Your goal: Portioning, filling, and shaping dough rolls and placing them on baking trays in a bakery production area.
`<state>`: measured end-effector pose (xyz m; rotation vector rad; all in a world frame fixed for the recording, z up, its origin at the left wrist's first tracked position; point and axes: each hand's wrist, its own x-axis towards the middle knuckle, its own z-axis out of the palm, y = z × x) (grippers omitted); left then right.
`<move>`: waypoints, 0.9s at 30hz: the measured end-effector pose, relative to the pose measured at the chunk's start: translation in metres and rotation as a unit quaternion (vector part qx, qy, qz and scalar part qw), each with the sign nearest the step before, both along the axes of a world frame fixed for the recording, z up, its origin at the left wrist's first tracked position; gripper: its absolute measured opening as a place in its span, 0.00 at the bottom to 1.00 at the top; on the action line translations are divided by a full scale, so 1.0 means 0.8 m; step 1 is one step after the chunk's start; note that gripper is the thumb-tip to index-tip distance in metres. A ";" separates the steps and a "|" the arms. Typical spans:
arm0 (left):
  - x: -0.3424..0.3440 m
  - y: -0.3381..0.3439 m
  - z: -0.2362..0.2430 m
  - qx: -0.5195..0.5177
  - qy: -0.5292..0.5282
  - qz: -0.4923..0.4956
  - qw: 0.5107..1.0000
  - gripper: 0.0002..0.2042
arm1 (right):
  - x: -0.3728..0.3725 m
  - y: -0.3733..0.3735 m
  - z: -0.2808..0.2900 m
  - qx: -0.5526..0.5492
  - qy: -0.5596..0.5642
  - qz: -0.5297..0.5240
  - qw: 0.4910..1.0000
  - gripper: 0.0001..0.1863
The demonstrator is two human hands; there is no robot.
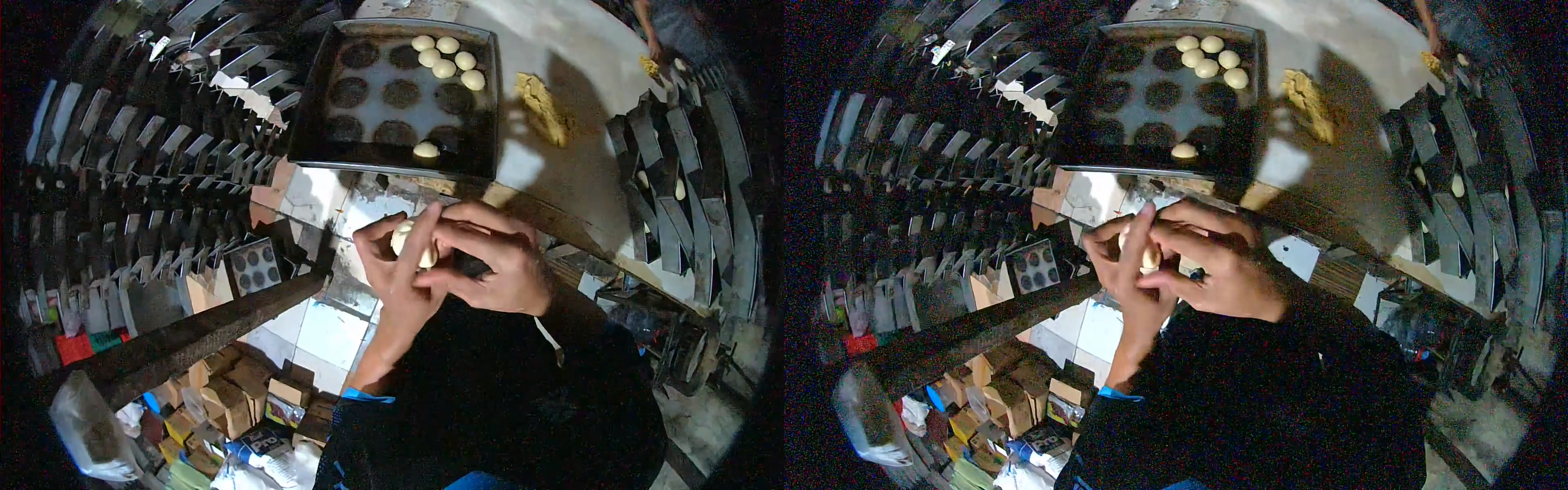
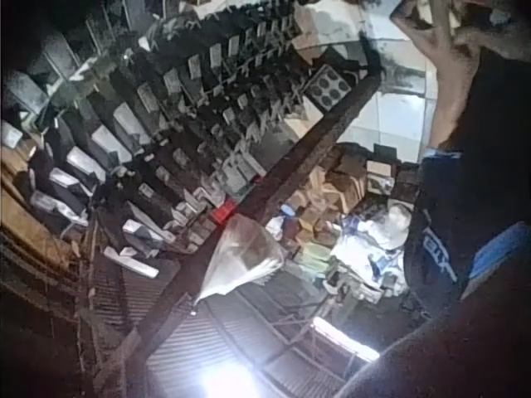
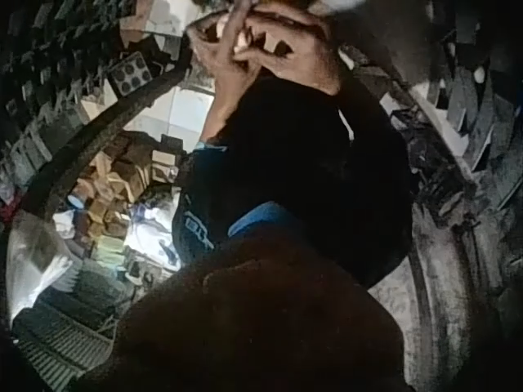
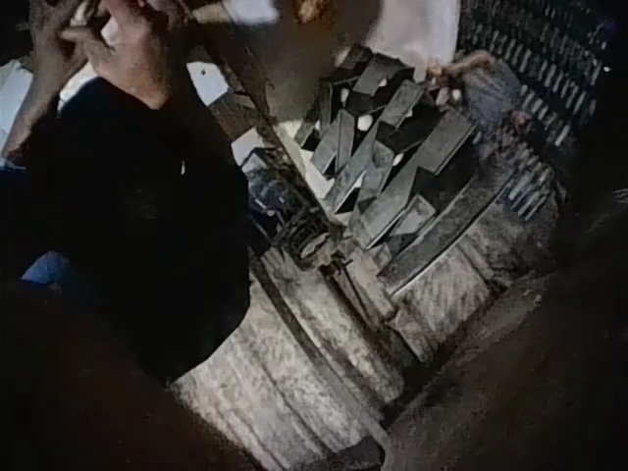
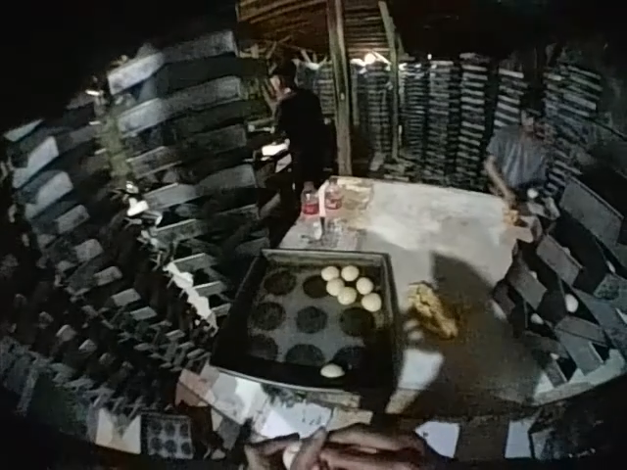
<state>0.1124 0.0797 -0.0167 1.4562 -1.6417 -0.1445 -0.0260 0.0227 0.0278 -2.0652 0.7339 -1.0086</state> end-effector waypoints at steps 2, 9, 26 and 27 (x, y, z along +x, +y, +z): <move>-0.012 -0.013 0.002 -0.027 0.155 -0.032 0.987 0.33 | -0.005 -0.006 -0.010 -0.055 0.002 -0.055 0.997 0.16; -0.053 -0.077 -0.008 0.008 0.497 -0.251 0.831 0.31 | -0.072 -0.065 0.025 0.160 -0.071 -0.039 0.984 0.15; -0.111 -0.260 0.010 0.056 0.329 -0.057 0.941 0.16 | -0.121 -0.194 -0.054 0.051 -0.073 -0.045 0.995 0.10; -0.094 -0.254 -0.003 0.218 0.384 0.061 0.895 0.15 | -0.106 -0.203 -0.047 -0.002 -0.061 -0.110 0.992 0.10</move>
